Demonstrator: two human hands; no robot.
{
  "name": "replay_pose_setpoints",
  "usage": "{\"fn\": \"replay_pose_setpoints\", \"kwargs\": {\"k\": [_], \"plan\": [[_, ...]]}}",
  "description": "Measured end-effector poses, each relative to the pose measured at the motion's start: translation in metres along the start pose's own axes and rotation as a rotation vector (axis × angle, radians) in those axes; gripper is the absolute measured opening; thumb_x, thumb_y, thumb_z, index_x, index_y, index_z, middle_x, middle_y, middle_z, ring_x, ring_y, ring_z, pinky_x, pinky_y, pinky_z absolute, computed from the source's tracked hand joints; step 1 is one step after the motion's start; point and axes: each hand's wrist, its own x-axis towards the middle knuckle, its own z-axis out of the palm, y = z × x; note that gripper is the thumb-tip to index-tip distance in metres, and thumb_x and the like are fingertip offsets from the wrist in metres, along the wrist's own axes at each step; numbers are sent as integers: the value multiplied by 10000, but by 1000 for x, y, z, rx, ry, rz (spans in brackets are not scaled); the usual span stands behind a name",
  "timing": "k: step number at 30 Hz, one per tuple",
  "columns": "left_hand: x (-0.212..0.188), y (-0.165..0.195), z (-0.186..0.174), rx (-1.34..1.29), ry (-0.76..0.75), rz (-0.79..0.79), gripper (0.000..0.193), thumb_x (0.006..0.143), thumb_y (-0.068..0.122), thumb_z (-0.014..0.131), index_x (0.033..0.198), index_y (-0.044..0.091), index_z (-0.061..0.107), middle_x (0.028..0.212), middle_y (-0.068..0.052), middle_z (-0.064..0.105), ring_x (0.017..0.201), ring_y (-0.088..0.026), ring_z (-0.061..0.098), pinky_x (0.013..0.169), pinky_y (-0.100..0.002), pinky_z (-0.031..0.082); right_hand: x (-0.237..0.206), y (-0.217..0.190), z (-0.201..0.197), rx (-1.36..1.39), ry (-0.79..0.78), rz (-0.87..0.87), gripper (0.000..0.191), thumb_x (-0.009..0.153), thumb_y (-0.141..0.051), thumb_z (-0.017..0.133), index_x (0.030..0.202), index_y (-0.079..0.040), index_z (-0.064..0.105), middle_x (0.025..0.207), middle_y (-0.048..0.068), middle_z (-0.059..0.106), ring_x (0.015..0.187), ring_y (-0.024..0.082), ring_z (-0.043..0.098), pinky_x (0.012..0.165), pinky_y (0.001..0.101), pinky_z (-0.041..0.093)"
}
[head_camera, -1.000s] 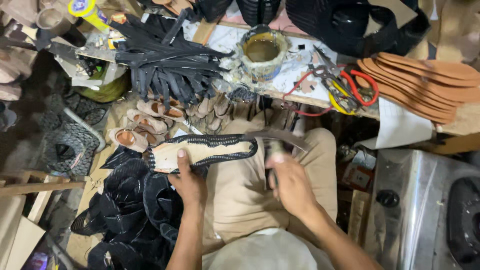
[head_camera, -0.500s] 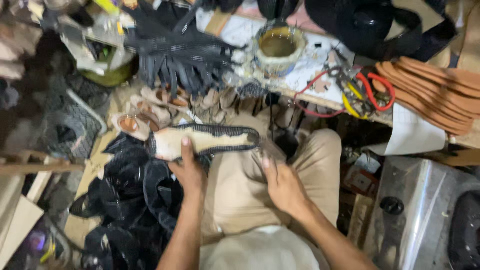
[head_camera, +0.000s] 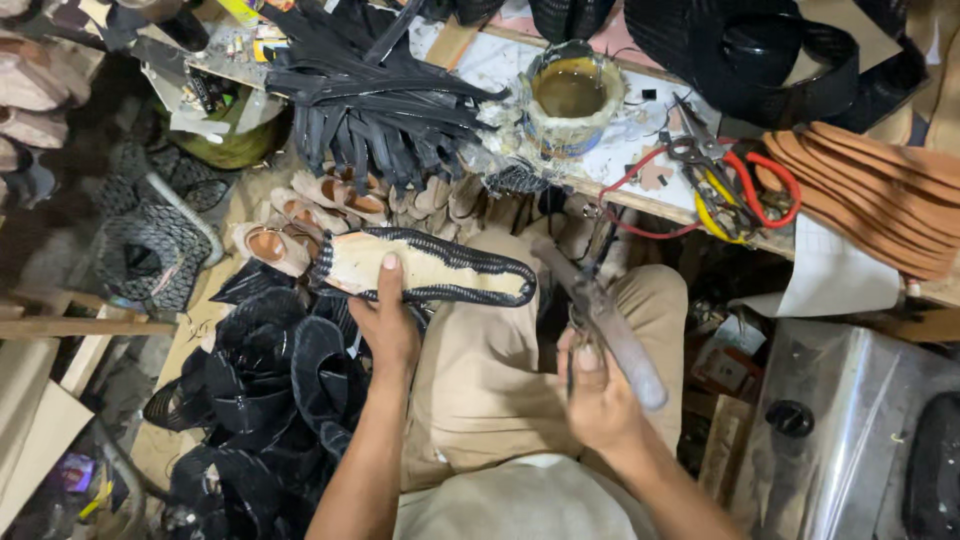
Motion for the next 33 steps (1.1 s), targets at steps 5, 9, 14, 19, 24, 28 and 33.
{"fn": "replay_pose_setpoints", "kwargs": {"k": [5,9,14,19,24,28,33], "plan": [[-1,17,16,-133,-64,43,578,951,241,734,1392,-62,518,1292,-129,642,1131,-190,625,998,-319,500,23,-9,2,-60,-154,566,486,1067,-437,358,888,-40,573,558,35,473,420,150,430,411,323,369],[9,29,29,-182,3,38,540,947,217,710,1394,-23,524,1286,-101,654,1136,-169,634,1003,-302,496,-12,16,-6,107,-52,89,445,1081,-435,355,979,-43,542,638,22,511,489,137,484,444,290,409],[14,33,32,-140,-11,89,491,950,183,728,1351,-44,559,1254,-116,664,1110,-191,639,993,-318,500,-8,68,9,-419,-133,116,430,1137,-339,393,892,-65,616,659,134,583,580,132,495,559,386,435],[13,30,28,-88,-88,192,488,968,197,705,1370,-35,555,1293,-90,646,1162,-164,614,1037,-296,472,-1,61,5,-355,-92,-414,459,1192,-328,323,988,-37,613,846,158,628,765,317,618,679,413,504],[7,26,18,-26,-65,64,463,969,217,723,1321,-49,583,1240,-106,678,1099,-171,635,986,-306,492,8,48,11,-15,29,125,540,1081,-436,311,847,-40,594,575,55,542,487,174,524,485,332,424],[0,25,17,-6,-157,187,504,952,222,726,1350,-36,553,1238,-96,661,1102,-159,629,976,-300,501,12,45,26,-34,-102,323,639,1091,-510,285,765,-31,556,534,46,526,445,162,527,466,300,446],[-7,31,16,21,-231,287,497,948,194,738,1347,-37,550,1220,-82,653,1093,-148,616,975,-290,497,23,23,44,134,-67,290,580,1050,-515,295,821,-57,567,508,41,508,395,148,489,395,309,403]]}}
